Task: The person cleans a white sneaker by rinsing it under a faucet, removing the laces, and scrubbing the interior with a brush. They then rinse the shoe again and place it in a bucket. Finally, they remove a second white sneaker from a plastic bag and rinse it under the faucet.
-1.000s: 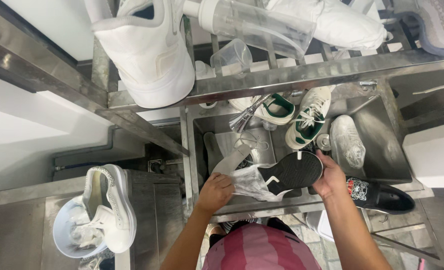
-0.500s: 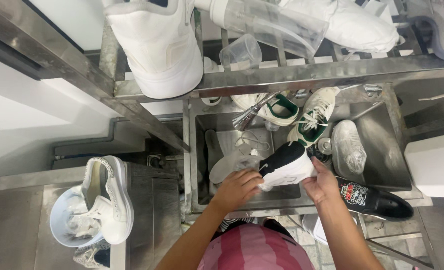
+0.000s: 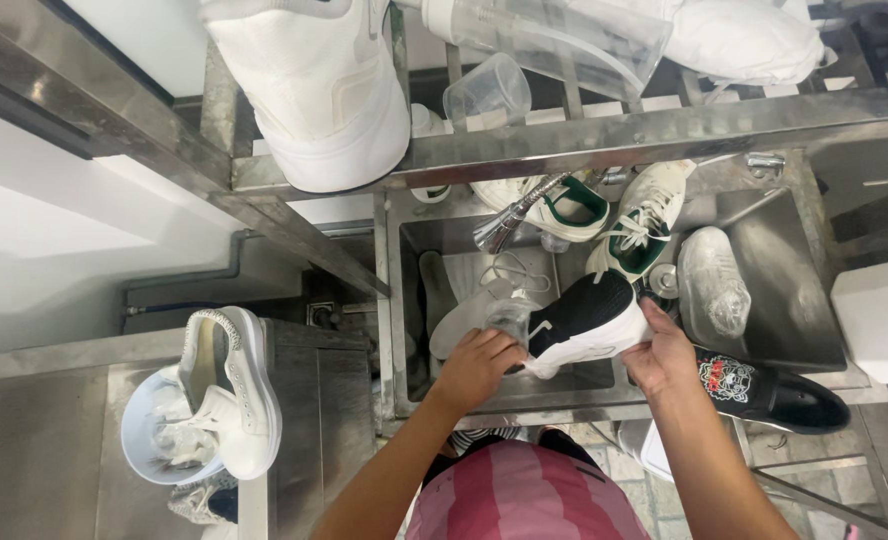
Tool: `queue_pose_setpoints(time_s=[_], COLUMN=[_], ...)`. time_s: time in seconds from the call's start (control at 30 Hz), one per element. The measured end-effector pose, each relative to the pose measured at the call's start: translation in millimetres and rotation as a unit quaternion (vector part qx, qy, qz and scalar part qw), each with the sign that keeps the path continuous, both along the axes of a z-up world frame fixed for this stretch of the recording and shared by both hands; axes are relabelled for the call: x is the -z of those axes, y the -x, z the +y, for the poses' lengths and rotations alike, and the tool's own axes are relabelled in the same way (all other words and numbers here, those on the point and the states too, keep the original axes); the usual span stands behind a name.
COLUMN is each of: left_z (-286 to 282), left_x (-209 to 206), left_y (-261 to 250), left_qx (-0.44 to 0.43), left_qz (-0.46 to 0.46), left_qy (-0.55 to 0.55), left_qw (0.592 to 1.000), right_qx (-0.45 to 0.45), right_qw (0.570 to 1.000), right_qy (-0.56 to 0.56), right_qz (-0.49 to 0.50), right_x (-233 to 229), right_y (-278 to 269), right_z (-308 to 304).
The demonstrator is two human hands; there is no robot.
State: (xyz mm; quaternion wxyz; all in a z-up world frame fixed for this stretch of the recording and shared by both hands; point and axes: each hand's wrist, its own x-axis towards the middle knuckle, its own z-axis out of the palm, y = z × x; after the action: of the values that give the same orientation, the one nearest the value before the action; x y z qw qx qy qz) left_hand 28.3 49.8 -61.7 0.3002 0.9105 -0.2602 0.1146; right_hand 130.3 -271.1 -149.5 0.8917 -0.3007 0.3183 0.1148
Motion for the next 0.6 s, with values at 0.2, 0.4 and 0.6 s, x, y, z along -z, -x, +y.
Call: queue_pose_setpoints(time_s=[0.2, 0.4, 0.6], left_z=[37.6, 59.9, 131.9], left_x=[23.8, 74.6, 89.0], left_y=[27.8, 11.9, 17.8], left_qx=[-0.003, -0.091, -0.19], left_qz=[-0.001, 0.062, 0.081], left_qy=[-0.001, -0.04, -0.037], left_qw=[1.0, 0.993, 0.978], right_qx=[0.026, -0.028, 0.032], right_qw=[0.998, 0.999, 0.993], right_qy=[0.002, 0.036, 0.064], right_qz=[0.05, -0.006, -0.093], right_x=[-9.5, 26.8, -35.2], right_y=[-21.0, -23.2, -27.7], right_z=[-50.2, -86.3, -182.7])
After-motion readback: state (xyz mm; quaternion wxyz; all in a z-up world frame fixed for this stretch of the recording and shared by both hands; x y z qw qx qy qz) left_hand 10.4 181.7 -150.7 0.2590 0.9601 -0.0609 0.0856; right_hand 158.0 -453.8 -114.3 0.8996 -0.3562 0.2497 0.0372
